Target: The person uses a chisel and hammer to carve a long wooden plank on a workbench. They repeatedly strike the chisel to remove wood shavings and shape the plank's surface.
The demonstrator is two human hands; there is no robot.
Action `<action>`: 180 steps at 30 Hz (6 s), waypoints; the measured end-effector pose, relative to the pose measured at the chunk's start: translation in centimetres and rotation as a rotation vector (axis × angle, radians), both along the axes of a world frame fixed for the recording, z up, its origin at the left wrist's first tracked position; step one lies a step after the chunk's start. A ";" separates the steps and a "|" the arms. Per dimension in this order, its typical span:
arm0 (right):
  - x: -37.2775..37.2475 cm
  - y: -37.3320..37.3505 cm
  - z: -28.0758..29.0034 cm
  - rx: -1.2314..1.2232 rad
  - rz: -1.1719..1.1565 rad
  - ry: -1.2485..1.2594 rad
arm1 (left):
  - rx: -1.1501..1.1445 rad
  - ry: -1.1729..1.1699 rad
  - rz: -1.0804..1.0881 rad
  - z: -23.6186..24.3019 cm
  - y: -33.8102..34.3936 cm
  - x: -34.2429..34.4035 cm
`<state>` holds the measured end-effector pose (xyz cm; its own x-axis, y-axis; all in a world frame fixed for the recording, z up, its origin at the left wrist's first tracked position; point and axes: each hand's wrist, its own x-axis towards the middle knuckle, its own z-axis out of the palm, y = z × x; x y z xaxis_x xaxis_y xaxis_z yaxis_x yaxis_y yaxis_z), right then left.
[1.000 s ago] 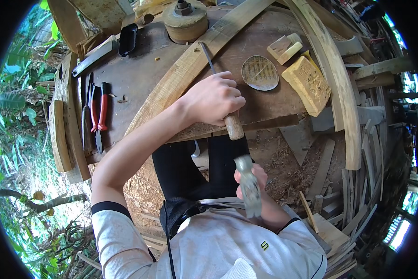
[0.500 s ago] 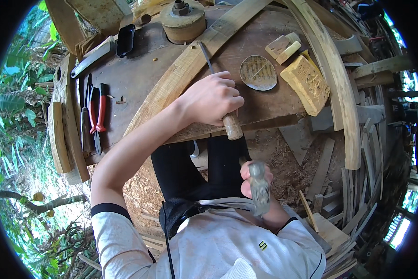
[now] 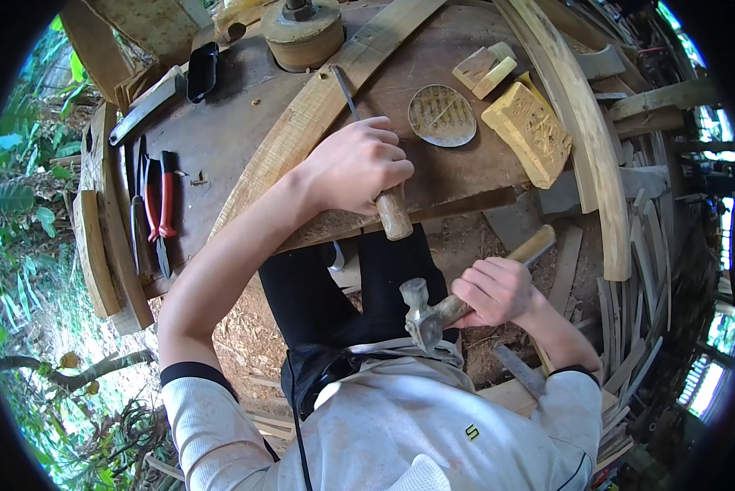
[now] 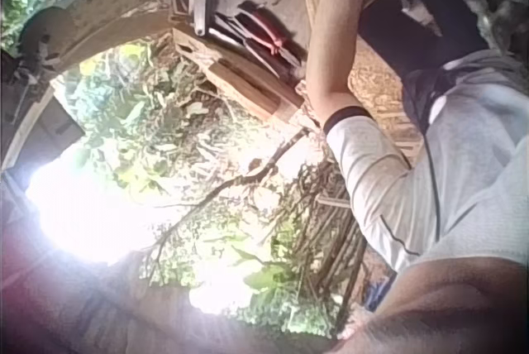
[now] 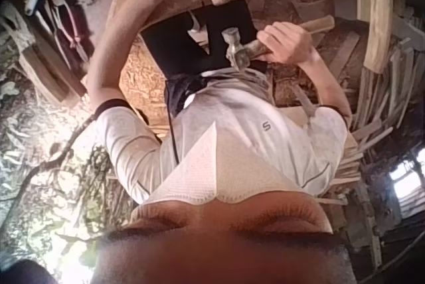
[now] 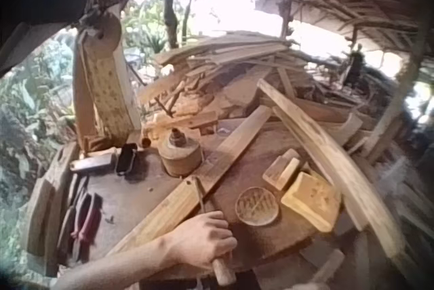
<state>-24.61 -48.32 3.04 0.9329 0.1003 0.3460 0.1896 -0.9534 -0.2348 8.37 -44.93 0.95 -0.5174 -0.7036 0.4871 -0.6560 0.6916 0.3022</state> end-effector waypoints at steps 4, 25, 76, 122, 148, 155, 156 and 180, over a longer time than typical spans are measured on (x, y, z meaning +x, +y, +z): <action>0.5 -0.3 3.4 -0.138 0.103 0.126 | -0.011 0.039 -0.006 -0.3 0.0 -0.1; 6.7 -5.1 7.7 -0.496 0.486 0.106 | -0.022 0.014 -0.005 -0.3 0.1 0.2; 0.3 5.2 -1.6 0.501 -0.440 -0.219 | -0.553 0.689 0.495 2.6 3.4 -3.0; 0.9 6.6 -2.4 0.613 -0.421 -0.182 | -0.495 0.285 0.106 1.9 2.9 -2.1; 0.2 6.5 -3.4 0.678 -0.433 -0.154 | 0.052 0.308 0.489 2.1 11.2 0.2; 1.1 6.8 -3.0 0.688 -0.415 -0.155 | 0.039 0.413 0.466 2.2 12.6 0.7; 1.3 6.8 -3.0 0.685 -0.407 -0.166 | 0.013 0.422 0.464 2.0 12.7 0.7; 2.6 8.3 -3.5 0.689 -0.277 -0.182 | 0.012 0.270 0.542 2.4 12.6 0.8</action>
<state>-22.06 -40.00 -0.50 0.8150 -0.4233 0.3958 0.0572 -0.6210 -0.7818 9.18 -32.36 3.33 0.0570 -0.8387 0.5417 -0.8131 0.2758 0.5126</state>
